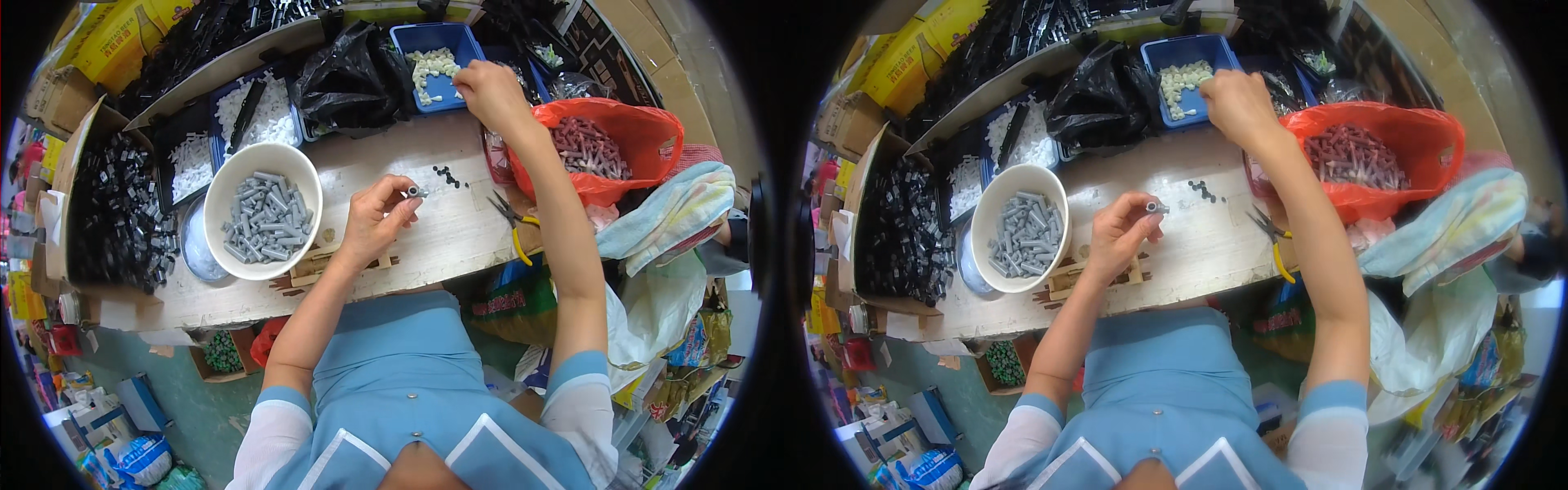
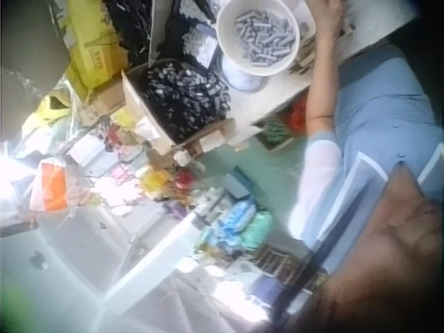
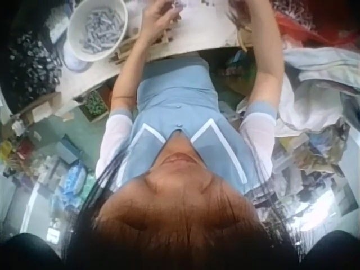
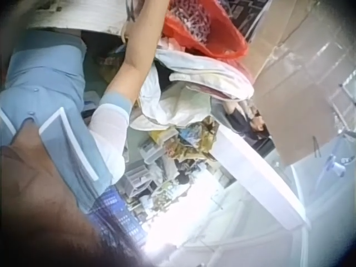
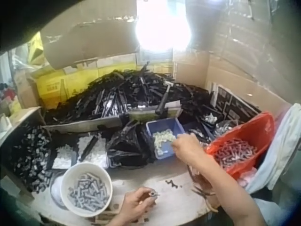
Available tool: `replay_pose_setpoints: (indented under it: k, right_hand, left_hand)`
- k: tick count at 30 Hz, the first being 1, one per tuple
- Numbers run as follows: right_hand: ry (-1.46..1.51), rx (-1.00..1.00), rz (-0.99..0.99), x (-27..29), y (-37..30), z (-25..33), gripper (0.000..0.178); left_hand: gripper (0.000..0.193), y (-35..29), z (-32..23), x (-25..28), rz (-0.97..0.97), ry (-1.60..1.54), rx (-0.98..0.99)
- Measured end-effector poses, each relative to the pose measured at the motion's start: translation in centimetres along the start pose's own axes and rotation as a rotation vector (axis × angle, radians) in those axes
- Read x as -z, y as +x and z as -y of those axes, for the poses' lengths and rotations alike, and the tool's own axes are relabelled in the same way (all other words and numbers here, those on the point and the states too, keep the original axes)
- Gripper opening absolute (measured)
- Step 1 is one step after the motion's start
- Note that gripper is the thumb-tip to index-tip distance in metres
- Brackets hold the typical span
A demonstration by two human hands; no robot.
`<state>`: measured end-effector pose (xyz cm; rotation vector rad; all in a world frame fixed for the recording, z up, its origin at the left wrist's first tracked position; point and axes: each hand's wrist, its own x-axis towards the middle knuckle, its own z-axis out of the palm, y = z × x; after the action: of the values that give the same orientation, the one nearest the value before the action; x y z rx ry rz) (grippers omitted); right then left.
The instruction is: The person assembles small plastic components by hand, taking small black parts and grey tubes from bins and containers and fitting them together.
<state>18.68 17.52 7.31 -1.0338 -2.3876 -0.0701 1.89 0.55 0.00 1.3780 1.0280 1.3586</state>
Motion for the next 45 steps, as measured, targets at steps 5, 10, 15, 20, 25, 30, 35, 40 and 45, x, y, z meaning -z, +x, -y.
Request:
replay_pose_setpoints:
  k: [5,10,15,20,25,30,35,40,45]
  right_hand:
    - [-0.509,-0.064,0.364,-2.8,3.4,0.3,0.015]
    - [-0.537,-0.008,0.377,-4.3,4.1,-0.6,0.014]
    - [-0.281,-0.024,0.166,-2.6,4.0,-0.3,0.012]
    - [0.677,-0.121,0.121,2.4,-0.2,4.7,0.01]
    - [0.769,-0.139,0.215,3.4,-3.6,6.8,0.008]
    - [0.809,-0.114,0.265,2.3,-5.2,7.2,0.008]
    - [0.462,-0.118,0.265,0.1,-8.6,5.8,0.009]
    - [0.399,-0.122,0.138,-0.6,-14.6,8.5,0.009]
    - [0.552,-0.206,0.322,1.2,-19.2,11.5,0.016]
  left_hand:
    - [0.014,0.0,-0.2,0.4,-0.025,-0.073,0.045]
    - [0.016,0.0,-0.2,0.3,-0.015,-0.101,0.045]
    - [0.013,0.0,0.1,0.4,-0.028,-0.099,-0.03]
    - [0.013,-0.2,-0.1,0.6,-0.062,-0.088,-0.04]
    - [0.012,0.1,-0.1,0.4,-0.072,-0.052,-0.04]
    - [0.012,-0.1,0.0,0.4,-0.102,0.005,-0.04]
    - [0.012,0.0,0.0,0.6,-0.215,-0.067,-0.019]
    - [0.014,-0.3,0.0,0.9,-0.244,-0.081,-0.02]
    - [0.014,0.0,-0.3,0.5,-0.238,-0.066,0.029]
